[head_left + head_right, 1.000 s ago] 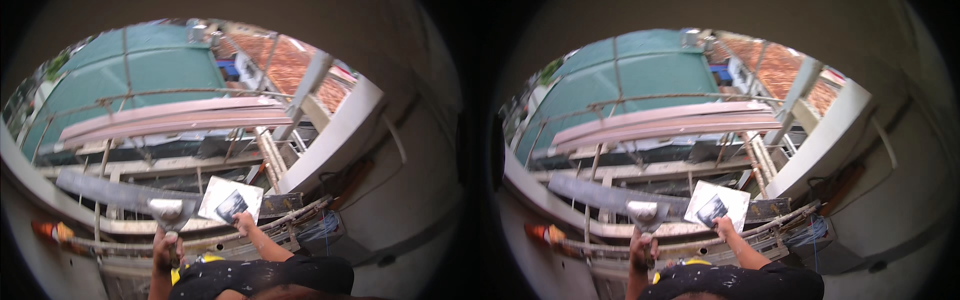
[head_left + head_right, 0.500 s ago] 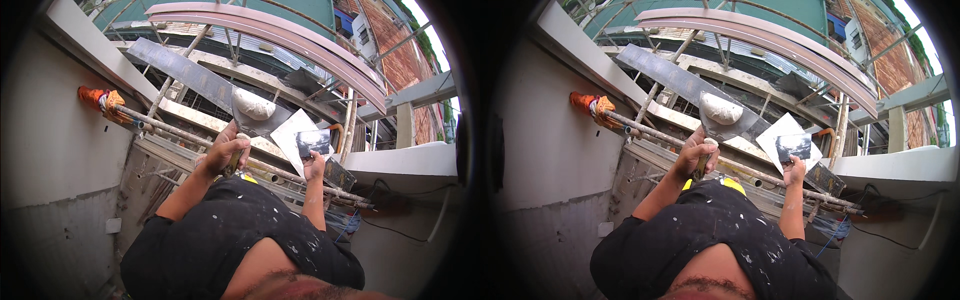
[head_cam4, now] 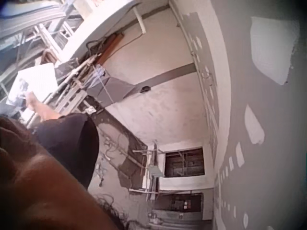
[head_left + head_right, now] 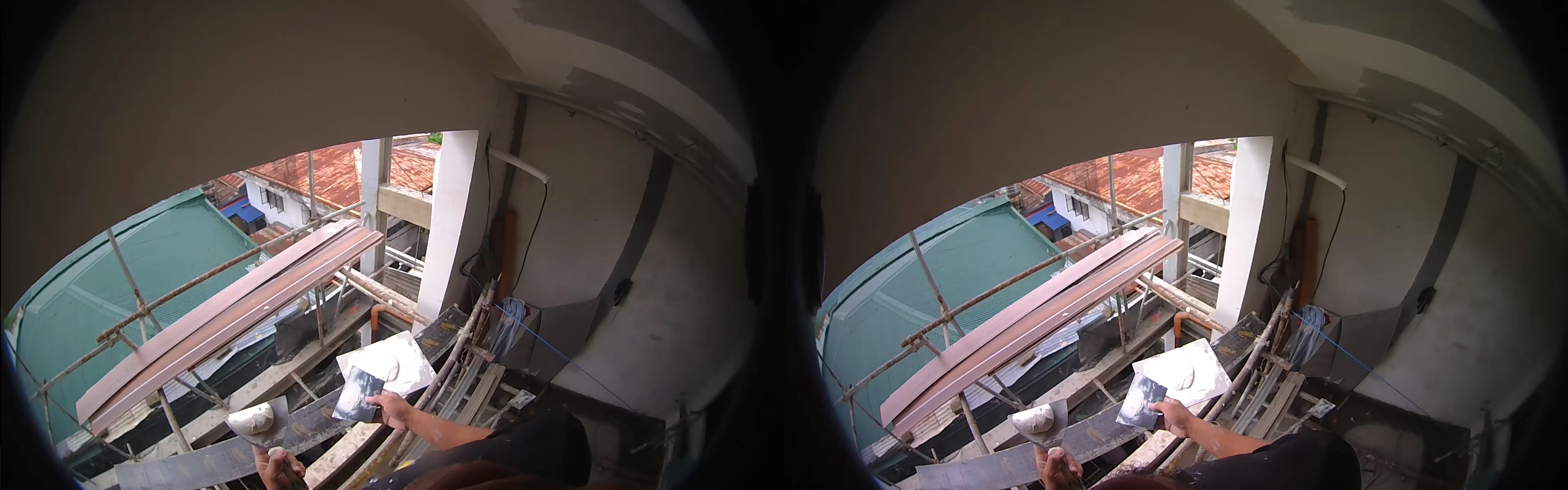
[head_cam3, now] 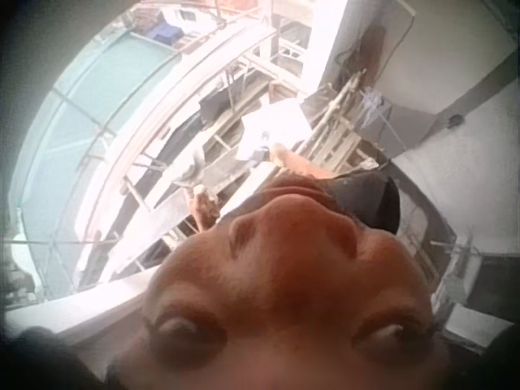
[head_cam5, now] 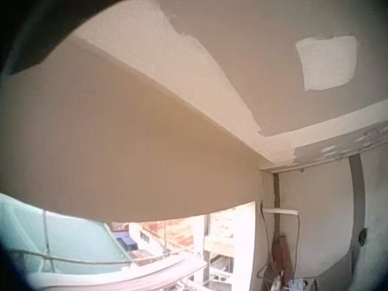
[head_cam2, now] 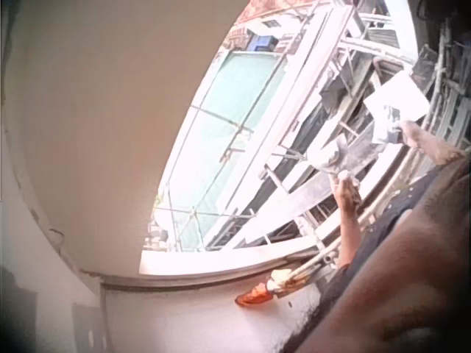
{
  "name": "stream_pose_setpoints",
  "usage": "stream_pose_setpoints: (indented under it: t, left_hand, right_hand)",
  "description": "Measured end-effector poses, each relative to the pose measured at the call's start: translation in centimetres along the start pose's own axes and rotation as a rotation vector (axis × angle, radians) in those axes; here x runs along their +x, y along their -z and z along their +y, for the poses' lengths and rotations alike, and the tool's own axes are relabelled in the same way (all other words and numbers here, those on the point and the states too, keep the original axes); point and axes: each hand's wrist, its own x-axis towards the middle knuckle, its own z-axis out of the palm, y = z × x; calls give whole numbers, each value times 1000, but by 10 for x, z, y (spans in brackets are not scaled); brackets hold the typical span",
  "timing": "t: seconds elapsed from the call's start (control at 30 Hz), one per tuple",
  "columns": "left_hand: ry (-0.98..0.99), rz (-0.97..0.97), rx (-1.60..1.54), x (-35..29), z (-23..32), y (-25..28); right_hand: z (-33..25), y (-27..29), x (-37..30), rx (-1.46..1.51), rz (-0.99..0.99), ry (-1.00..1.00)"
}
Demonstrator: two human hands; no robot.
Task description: The person applies plaster to a ceiling using a hawk and trowel while standing on scaffolding. They repeatedly scoop plaster from the hawk and spread it onto the ceiling surface, smoothing it with the trowel.
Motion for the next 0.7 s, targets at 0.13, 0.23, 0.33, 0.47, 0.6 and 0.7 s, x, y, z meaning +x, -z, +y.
stream_pose_setpoints:
  t: [0.13,0.23,0.33,0.47,0.6,0.7]
  left_hand:
    - [48,-106,34,13,15,-3]
    - [20,-98,-2,9,12,-12]
    - [-59,-105,99,20,1,-8]
    - [-86,-80,52,13,11,-22]
    - [-156,-6,40,17,11,-24]
    - [-285,-182,-84,13,8,-26]
  right_hand:
    - [-10,-14,-28,-4,64,85]
    - [-13,3,-29,-21,76,107]
    - [-36,-7,-31,-35,82,145]
    - [-53,-16,-28,48,57,264]
    - [-74,-20,-26,57,36,258]
    - [-89,-25,-14,51,37,327]
